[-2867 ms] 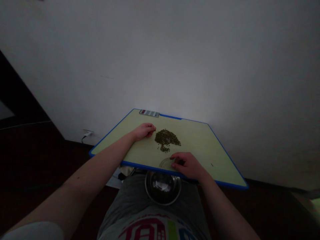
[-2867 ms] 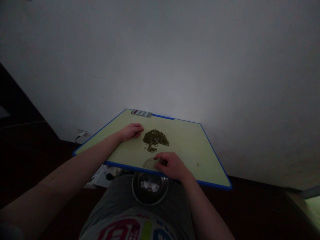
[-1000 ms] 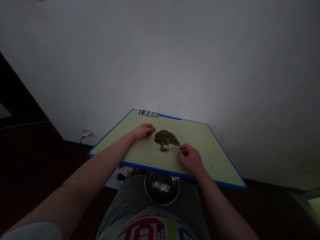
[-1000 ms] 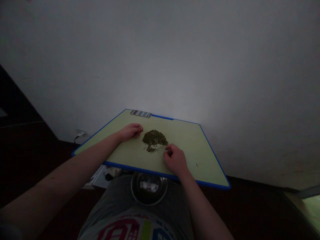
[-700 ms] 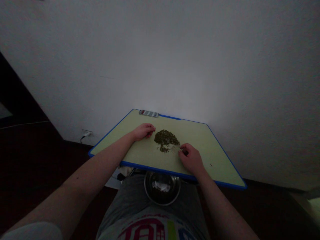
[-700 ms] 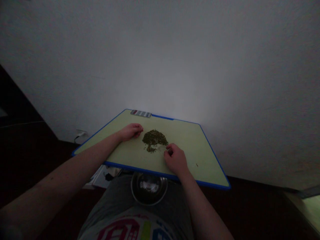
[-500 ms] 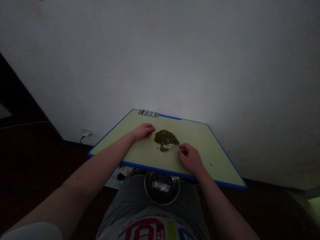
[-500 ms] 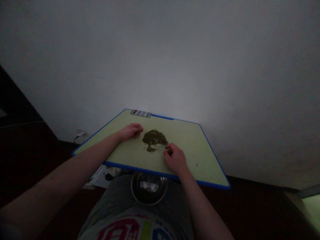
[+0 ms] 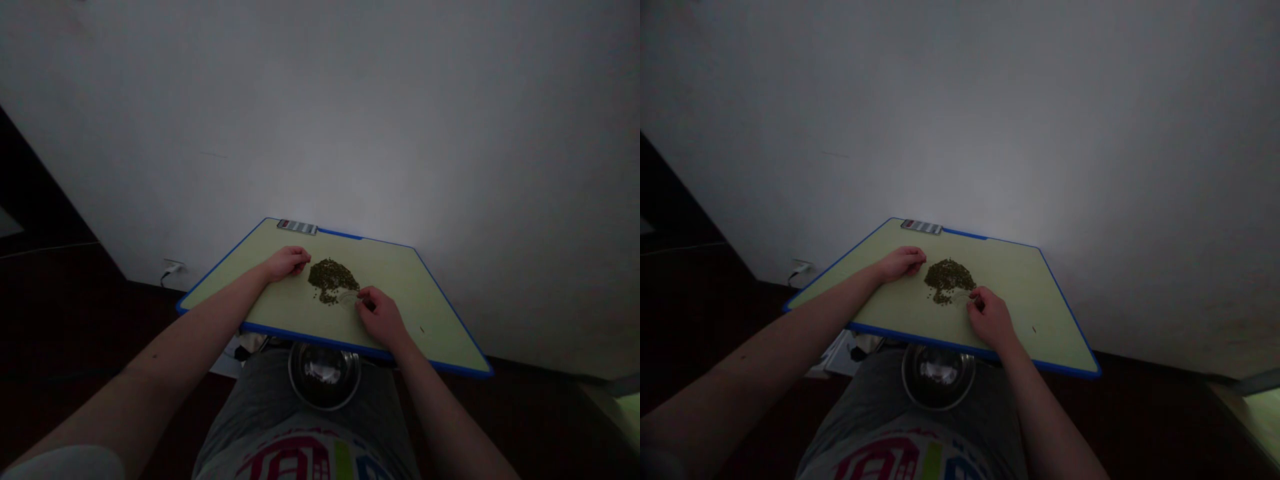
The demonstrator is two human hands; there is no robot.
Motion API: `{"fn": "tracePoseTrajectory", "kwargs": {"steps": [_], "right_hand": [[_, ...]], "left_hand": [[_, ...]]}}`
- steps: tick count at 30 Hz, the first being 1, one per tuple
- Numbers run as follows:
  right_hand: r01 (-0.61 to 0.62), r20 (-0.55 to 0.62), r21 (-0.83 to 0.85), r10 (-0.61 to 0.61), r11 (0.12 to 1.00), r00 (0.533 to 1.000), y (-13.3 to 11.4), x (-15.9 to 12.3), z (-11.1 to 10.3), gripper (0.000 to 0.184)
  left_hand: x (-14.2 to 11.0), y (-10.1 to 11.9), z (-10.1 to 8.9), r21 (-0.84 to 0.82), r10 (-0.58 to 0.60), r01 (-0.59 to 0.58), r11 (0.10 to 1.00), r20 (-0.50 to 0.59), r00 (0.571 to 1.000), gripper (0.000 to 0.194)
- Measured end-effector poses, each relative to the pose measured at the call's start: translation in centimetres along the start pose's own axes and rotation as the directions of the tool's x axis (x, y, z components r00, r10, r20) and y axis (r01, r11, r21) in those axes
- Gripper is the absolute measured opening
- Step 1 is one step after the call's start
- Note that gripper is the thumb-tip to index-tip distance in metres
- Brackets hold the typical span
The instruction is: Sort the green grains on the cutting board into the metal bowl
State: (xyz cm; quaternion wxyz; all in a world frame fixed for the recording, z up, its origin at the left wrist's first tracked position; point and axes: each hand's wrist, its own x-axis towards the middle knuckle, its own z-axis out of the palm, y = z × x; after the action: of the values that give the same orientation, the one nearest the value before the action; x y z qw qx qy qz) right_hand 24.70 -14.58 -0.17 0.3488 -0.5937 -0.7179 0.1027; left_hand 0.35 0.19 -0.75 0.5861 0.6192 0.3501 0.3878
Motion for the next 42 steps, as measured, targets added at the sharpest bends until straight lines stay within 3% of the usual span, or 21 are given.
{"fn": "tracePoseTrajectory", "kwargs": {"steps": [34, 42], "right_hand": [[0.04, 0.076, 0.083, -0.046, 0.996, 0.996, 0.05, -0.1, -0.1, 0.013], [0.071, 0.141, 0.096, -0.084, 0.993, 0.987, 0.1, -0.08, -0.14, 0.014]], "left_hand": [[0.01, -0.02, 0.06, 0.014, 0.001, 0.0, 1.0, -0.015, 1.0, 0.017], [0.07, -0.02, -0.05, 0.021, 0.005, -0.005, 1.0, 0.001, 1.0, 0.019]]}}
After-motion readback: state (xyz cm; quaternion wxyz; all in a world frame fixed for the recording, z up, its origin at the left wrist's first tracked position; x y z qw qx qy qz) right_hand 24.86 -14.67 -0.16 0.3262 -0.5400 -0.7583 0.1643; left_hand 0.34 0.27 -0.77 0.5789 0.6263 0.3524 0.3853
